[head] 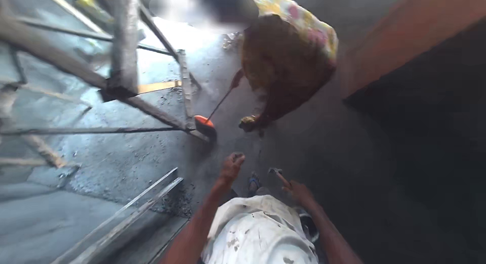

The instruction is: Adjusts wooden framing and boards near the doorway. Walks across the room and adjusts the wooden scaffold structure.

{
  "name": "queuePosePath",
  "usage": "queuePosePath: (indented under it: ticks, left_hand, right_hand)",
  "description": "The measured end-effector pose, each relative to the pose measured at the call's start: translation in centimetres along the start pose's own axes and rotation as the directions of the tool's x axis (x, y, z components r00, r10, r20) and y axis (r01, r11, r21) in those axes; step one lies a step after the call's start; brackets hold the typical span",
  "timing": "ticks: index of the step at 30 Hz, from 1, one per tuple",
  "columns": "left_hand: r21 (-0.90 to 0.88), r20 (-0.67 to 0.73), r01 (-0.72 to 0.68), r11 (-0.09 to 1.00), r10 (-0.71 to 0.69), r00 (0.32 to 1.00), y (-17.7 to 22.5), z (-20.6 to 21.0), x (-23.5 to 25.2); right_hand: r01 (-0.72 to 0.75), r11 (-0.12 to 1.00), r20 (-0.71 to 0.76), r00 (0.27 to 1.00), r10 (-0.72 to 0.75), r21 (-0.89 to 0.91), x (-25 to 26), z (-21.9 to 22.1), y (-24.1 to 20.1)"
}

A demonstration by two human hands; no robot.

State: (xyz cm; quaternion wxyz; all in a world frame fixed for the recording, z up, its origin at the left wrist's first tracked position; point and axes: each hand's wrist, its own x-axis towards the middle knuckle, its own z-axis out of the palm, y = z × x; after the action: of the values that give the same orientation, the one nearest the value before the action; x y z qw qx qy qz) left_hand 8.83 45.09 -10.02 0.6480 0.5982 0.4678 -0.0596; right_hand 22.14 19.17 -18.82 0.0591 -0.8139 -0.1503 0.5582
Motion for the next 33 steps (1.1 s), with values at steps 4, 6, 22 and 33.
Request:
queuePosePath:
  ticks: [4, 6, 22, 33]
  left_hand:
    - [0.107, -0.014, -0.195, 0.975, 0.197, 0.98, 8.4, 1.0, 5.4]
    - [0.029, 0.013, -0.343, 0.939, 0.342, 0.939, 12.0, 1.9, 6.5]
    - [0.254, 0.516, 0.162, 0.954, -0.275, 0.812, 5.1, 10.4, 10.1]
    - [0.531, 0.684, -0.116, 0.839, -0.344, 0.644, 10.2, 20.8, 8.8]
  right_hand:
    - [-0.167, 0.947, -0.049, 0.981, 0.188, 0.276, -0.7, 0.9, 4.4]
    - [-0.205, 0.865, -0.06, 0.964, 0.26, 0.458, -1.3, 2.3, 6.5]
    - [-0.098, 0.418, -0.124, 0.872, 0.474, 0.903, -4.8, 4.3, 0.7]
    - [0.33, 0.313, -0.44, 0.803, 0.402, 0.89, -7.8, -2.9, -1.3]
